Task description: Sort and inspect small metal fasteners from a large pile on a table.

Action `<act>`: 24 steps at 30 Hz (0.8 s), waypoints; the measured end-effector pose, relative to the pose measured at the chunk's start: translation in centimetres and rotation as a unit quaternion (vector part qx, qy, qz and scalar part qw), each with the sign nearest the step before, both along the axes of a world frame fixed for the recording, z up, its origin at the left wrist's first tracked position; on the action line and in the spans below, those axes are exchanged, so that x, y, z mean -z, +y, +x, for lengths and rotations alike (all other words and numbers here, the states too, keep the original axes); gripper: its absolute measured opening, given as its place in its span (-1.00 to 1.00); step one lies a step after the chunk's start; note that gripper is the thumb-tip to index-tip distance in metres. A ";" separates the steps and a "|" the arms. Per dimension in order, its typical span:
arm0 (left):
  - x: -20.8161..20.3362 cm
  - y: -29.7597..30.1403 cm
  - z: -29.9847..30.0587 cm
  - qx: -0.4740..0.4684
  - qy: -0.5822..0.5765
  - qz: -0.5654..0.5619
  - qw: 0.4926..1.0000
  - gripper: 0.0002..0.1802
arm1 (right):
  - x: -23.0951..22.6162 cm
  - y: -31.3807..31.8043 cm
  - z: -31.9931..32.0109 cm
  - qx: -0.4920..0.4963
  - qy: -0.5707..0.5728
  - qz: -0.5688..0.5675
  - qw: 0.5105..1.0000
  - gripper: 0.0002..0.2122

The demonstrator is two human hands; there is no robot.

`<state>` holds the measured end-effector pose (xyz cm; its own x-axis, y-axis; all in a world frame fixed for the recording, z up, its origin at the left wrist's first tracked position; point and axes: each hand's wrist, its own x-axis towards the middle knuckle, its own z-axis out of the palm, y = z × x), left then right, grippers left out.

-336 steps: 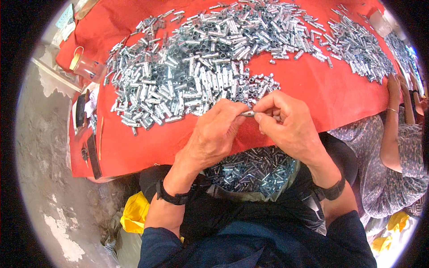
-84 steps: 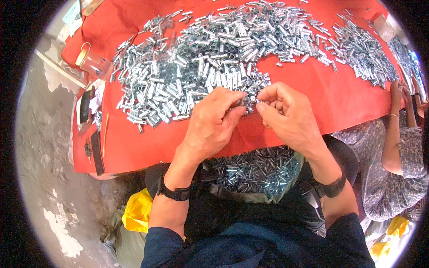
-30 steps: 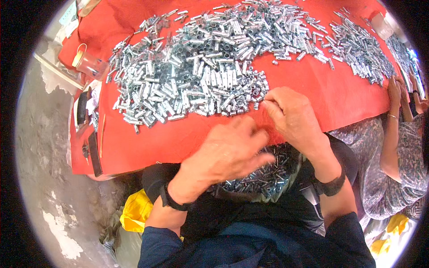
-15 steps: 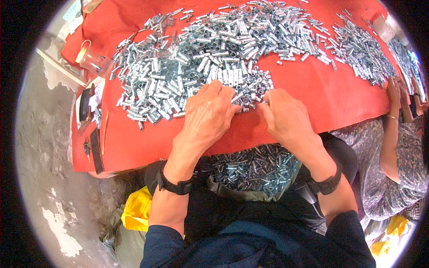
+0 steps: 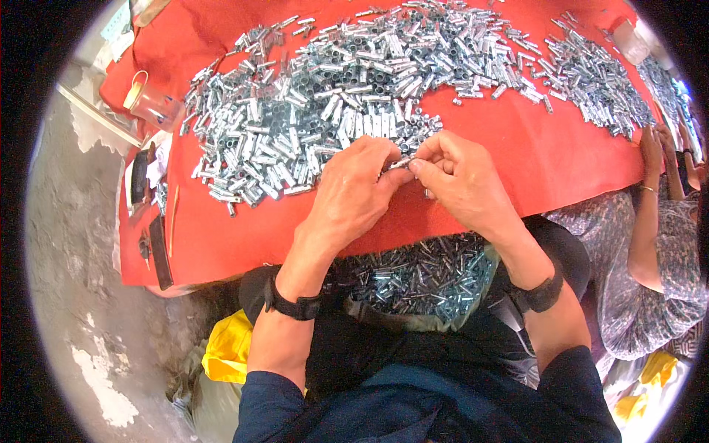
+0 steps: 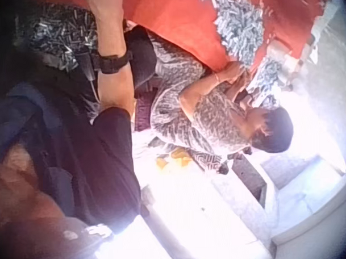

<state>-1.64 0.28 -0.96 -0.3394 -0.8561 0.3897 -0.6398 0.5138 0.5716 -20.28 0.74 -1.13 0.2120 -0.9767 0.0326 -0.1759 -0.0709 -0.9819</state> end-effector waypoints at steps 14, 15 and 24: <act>-1.2 1.8 0.3 -0.001 0.227 0.159 0.961 -0.80 | -1.6 1.3 0.1 -0.044 -0.073 0.046 0.995 -0.88; -1.1 1.9 0.1 0.021 0.307 0.184 0.933 -0.80 | -1.4 1.4 0.3 -0.055 -0.093 0.039 0.993 -0.88; -1.0 1.2 0.7 0.055 0.096 -0.042 0.993 -0.77 | -2.8 1.7 -0.6 -0.009 -0.081 0.000 0.997 -0.84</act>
